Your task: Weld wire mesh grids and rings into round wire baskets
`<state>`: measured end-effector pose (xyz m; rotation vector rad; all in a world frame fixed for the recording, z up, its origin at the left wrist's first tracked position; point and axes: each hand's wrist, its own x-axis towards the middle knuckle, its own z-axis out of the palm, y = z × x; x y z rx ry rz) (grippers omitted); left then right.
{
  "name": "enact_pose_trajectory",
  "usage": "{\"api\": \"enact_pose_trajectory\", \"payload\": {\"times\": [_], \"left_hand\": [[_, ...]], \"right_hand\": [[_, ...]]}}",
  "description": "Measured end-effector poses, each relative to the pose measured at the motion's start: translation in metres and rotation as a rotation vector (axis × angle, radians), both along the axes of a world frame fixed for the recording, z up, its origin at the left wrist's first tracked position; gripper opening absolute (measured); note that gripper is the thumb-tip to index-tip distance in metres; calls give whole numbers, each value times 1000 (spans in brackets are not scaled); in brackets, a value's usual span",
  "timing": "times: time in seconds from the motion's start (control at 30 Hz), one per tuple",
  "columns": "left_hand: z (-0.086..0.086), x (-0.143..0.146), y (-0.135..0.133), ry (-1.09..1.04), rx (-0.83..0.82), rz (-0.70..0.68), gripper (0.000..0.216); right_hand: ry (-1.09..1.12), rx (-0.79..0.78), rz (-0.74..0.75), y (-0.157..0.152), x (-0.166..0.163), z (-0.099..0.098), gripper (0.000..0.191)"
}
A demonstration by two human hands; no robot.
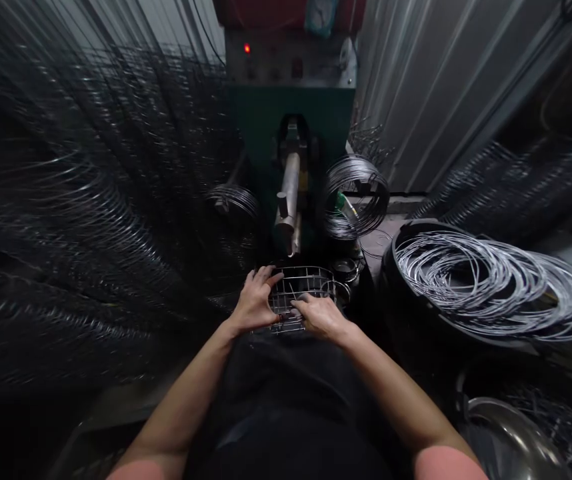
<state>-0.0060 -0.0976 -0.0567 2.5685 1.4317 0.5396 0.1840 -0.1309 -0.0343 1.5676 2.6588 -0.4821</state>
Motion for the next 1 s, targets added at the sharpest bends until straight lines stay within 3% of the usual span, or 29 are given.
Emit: {"api": "enact_pose_trajectory", "payload": {"times": [0.13, 0.37, 0.63, 0.83, 0.93, 1.0], "left_hand": [[-1, -1, 2, 12, -15, 7, 85], [-5, -6, 11, -24, -52, 20, 87], [-8, -6, 23, -19, -27, 26, 86], [-4, -2, 18, 13, -34, 14, 85], [-6, -3, 15, 27, -18, 9, 84], [-8, -6, 13, 31, -10, 10, 85]], "right_hand": [[63, -32, 46, 1, 5, -3, 48], [107, 17, -43, 10, 1, -18, 30], [163, 14, -36, 15, 2, -23, 40], [482, 97, -97, 16, 6, -45, 22], [755, 94, -222, 3, 9, -37, 18], [905, 9, -372, -15, 18, -31, 22]]}}
